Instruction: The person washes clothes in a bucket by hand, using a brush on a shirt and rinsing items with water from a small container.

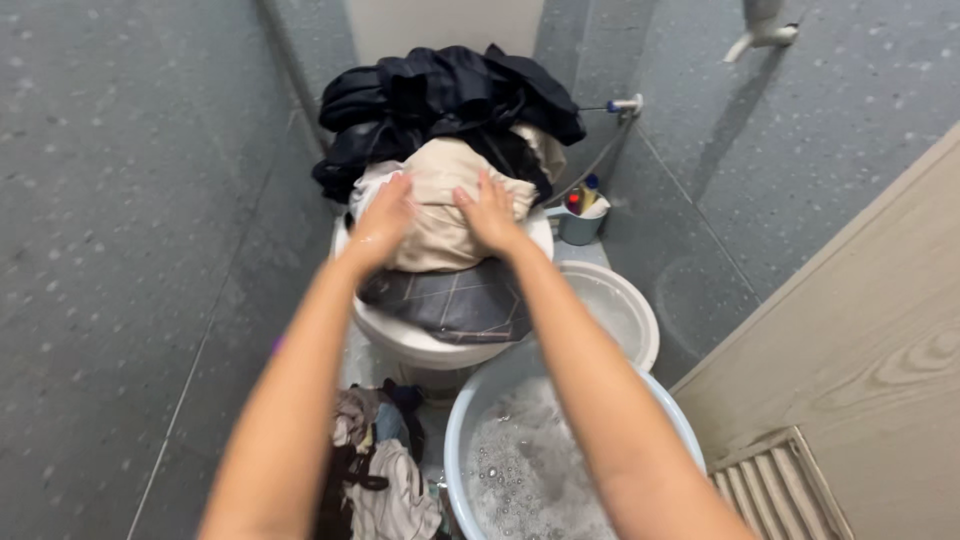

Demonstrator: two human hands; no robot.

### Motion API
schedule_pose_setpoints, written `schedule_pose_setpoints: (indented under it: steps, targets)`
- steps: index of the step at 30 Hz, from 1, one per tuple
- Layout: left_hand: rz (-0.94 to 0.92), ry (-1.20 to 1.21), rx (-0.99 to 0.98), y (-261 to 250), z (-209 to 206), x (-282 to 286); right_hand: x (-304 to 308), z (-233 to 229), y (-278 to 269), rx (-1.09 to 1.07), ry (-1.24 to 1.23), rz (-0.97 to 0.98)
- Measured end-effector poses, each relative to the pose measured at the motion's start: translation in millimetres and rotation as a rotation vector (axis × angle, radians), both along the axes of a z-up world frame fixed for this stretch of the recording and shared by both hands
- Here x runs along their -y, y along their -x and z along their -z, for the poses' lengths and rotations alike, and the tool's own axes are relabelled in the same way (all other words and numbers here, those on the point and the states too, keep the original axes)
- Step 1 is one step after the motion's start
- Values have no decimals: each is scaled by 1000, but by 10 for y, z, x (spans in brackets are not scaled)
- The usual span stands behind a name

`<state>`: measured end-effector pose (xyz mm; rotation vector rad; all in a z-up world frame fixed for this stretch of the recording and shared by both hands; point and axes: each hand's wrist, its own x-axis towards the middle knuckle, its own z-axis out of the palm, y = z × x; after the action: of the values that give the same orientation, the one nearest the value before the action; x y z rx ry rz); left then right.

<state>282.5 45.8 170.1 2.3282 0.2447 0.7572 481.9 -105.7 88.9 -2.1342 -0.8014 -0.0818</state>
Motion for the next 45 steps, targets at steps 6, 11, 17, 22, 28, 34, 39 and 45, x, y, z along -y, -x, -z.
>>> schedule_pose_setpoints:
  steps: [6, 11, 17, 22, 28, 34, 39, 45]
  targets:
    - [-84, 235, 162, 1270, 702, -528, 510, -333, 851, 31, -138, -90]
    - [169, -243, -1024, 1972, 1422, 306, 830, -635, 2275, 472, -309, -16]
    - [-131, -156, -1406, 2460, 1969, 1153, 1145, -460, 2827, 297, -309, -233]
    - [-283, -194, -1117, 2705, 2352, 1135, 1423, -64, 2955, 146, -364, -338]
    - [-562, 254, -456, 2854, 1192, 297, 1575, 274, 2945, -283, -209, -455]
    - [-169, 831, 112, 2961, -754, 662, 1556, 9, 3300, -445, 108, -870]
    - [333, 1164, 382, 2503, -1821, 1471, 1504, 395, 3036, -395, 199, -680]
    - [548, 1138, 328, 1874, -1542, 2078, 2777, -154, 1740, -335, 229, -442]
